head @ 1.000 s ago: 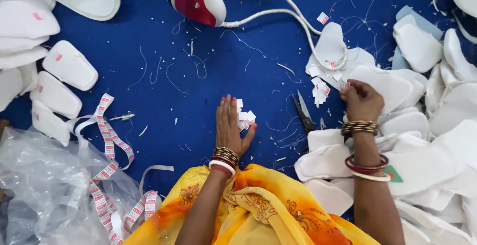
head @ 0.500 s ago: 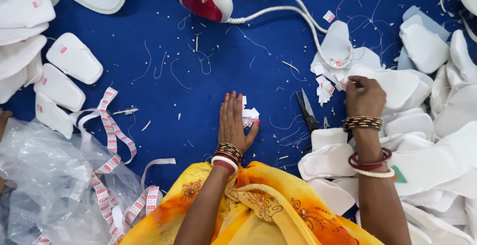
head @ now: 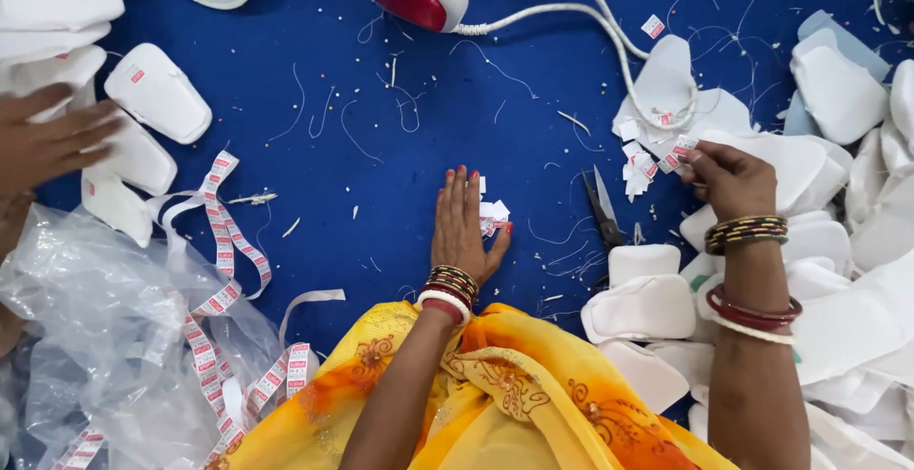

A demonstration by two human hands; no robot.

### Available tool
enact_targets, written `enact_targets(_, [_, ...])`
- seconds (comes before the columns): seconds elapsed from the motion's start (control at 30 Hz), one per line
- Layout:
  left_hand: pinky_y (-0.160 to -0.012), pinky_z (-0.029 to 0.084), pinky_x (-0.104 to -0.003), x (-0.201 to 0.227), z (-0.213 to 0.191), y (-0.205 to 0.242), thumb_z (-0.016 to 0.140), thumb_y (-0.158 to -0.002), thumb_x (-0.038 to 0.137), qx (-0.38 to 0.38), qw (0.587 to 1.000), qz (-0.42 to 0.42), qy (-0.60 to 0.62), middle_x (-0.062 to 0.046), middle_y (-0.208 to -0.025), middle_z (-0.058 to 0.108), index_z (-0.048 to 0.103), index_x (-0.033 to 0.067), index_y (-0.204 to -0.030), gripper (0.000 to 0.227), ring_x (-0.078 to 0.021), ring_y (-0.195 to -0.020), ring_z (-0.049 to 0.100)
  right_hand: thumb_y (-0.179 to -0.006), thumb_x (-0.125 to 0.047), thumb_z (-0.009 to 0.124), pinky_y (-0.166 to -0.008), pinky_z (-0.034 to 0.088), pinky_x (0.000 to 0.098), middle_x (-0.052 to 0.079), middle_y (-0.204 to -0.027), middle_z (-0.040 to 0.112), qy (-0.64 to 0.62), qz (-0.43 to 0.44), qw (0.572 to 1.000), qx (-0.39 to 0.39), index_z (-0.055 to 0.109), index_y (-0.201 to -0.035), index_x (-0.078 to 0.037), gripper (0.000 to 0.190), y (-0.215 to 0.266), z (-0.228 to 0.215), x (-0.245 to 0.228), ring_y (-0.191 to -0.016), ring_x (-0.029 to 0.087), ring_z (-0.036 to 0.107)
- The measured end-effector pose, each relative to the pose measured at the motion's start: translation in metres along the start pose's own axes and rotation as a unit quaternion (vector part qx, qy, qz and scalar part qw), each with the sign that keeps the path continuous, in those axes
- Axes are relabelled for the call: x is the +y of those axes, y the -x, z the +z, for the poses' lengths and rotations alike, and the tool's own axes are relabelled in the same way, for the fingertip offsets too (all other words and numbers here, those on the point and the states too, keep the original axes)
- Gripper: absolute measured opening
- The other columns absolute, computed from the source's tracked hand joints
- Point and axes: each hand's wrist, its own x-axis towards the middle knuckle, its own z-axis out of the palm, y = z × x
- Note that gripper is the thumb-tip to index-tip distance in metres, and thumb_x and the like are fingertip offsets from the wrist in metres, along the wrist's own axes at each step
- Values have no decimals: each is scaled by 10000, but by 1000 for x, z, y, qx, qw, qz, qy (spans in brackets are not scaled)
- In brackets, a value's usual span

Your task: The person cuts a long roll of white labels with red text into small rectangular pieces using scissors. They then place these cut labels onto white fabric pieces and use a red iron to press them flat.

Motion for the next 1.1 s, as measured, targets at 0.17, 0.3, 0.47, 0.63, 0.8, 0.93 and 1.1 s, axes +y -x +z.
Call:
enact_targets(0.17, [-1287,114,-453,5,8,2,522,-962,531,4,1000,2,-3,-185,-1706,122,124,64,-1627,905,-320,-1591,91,-940,-144,762,-586,473,192,46,-981,776,14,-1,1000,-22,748,-1170,-46,251,19,12,-19,-775,81,686])
enact_targets(0.3, [-1283,120,-457,9,10,9,532,-977,506,9,1000,24,4,-192,-1709,152,139,55,-1631,886,-323,-1588,125,-944,-222,786,-617,495,200,27,-942,748,61,-18,998,-11,751,-1120,-59,242,28,23,-14,-817,82,697])
enact_targets(0.47, [-1338,166,-454,7,-1,12,537,-1004,461,13,988,50,149,-175,-1685,313,273,74,-1641,791,-312,-1607,235,-1020,-231,773,-686,553,304,137,-993,700,197,-365,909,33,710,-1075,-26,221,72,80,-23,-873,206,686])
enact_targets(0.63, [-1314,117,-532,2,2,20,573,-971,492,99,993,26,65,-226,-1680,298,238,33,-1630,870,-375,-1600,238,-946,-368,735,-716,568,378,132,-865,752,236,-253,926,-154,732,-1078,-55,339,111,158,-31,-794,243,737])
enact_targets(0.8, [-1303,192,-512,-4,-22,32,558,-980,460,101,980,14,173,-264,-1680,303,195,0,-1675,909,-417,-1580,275,-870,-451,726,-775,597,395,137,-939,797,310,-203,901,-225,790,-1099,-81,440,92,190,9,-853,270,782])
enact_targets(0.93, [-1293,297,-478,-17,-28,36,565,-1021,362,102,973,35,202,-189,-1598,454,387,75,-1603,674,-371,-1532,397,-916,-414,720,-781,600,404,153,-1006,785,354,-218,890,-186,765,-1243,-132,433,102,169,-4,-896,283,768])
enact_targets(1.1, [-1235,368,-465,-54,-63,29,590,-1004,268,109,973,57,196,-151,-1499,552,589,127,-1421,440,-351,-1447,476,-933,-406,734,-784,594,415,169,-1031,768,380,-235,887,-122,744,-1312,-151,456,59,57,29,-898,305,755])
